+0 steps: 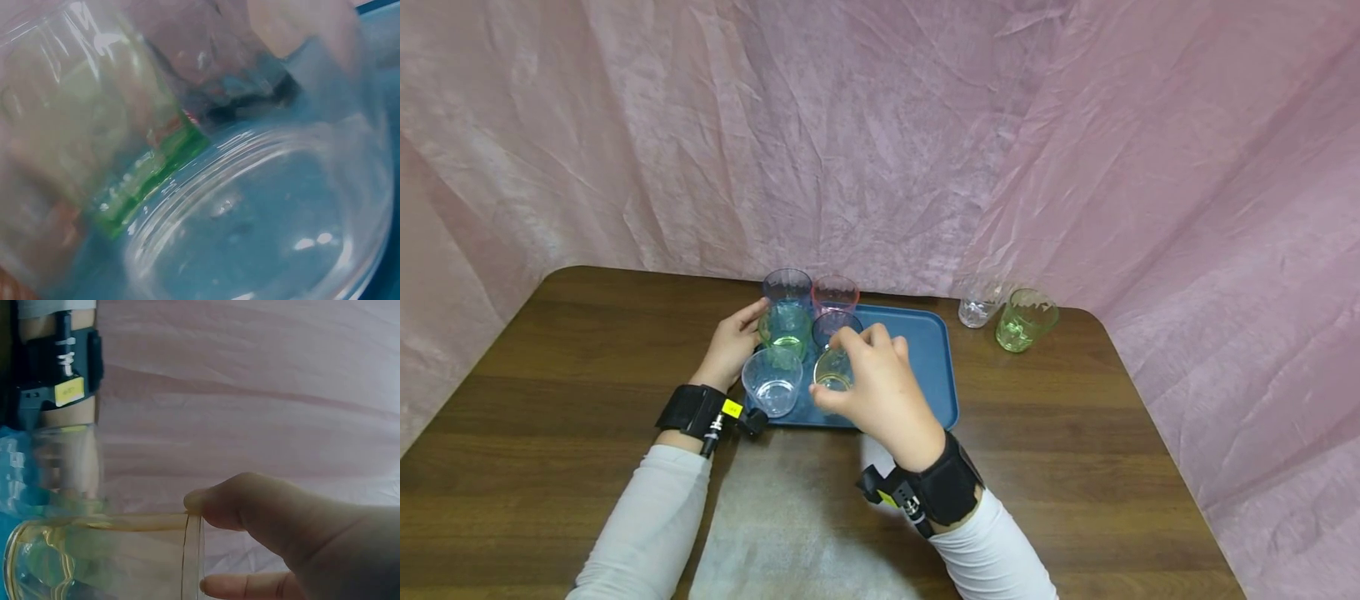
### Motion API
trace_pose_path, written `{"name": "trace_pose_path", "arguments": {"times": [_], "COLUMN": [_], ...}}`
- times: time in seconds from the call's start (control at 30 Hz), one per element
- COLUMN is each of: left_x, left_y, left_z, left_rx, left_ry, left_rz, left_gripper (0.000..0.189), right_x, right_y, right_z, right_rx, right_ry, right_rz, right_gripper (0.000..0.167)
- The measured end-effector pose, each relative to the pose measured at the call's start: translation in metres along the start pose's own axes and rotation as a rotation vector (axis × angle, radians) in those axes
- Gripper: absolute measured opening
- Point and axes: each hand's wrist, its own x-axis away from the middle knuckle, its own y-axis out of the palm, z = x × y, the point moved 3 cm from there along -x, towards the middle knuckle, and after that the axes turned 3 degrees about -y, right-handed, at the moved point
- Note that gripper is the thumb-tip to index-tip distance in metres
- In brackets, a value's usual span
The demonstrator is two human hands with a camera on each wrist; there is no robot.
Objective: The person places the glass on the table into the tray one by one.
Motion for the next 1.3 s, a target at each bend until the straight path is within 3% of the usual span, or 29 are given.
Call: {"name": "trace_pose_path", "arguments": {"times": [0.47,1.3], "left_x": [0.0,0.0], "left_y": [0.0,-0.001], "left_z": [0.0,0.0], "left_rx": [-0.038,-0.113], "left_ry": [-0.022,-0.015], "left_rz": [0.0,-0.002], "left_gripper": [0.061,0.056], "right_x": [-0.006,-0.013], "right_y": [0.029,0.049], "right_z": [0.003,0.01], "right_rx": [0.077,0.098], "right_ry": [0.012,0.015], "right_rz": [-0.01,0.04], "right_gripper": [0.048,0.051]}}
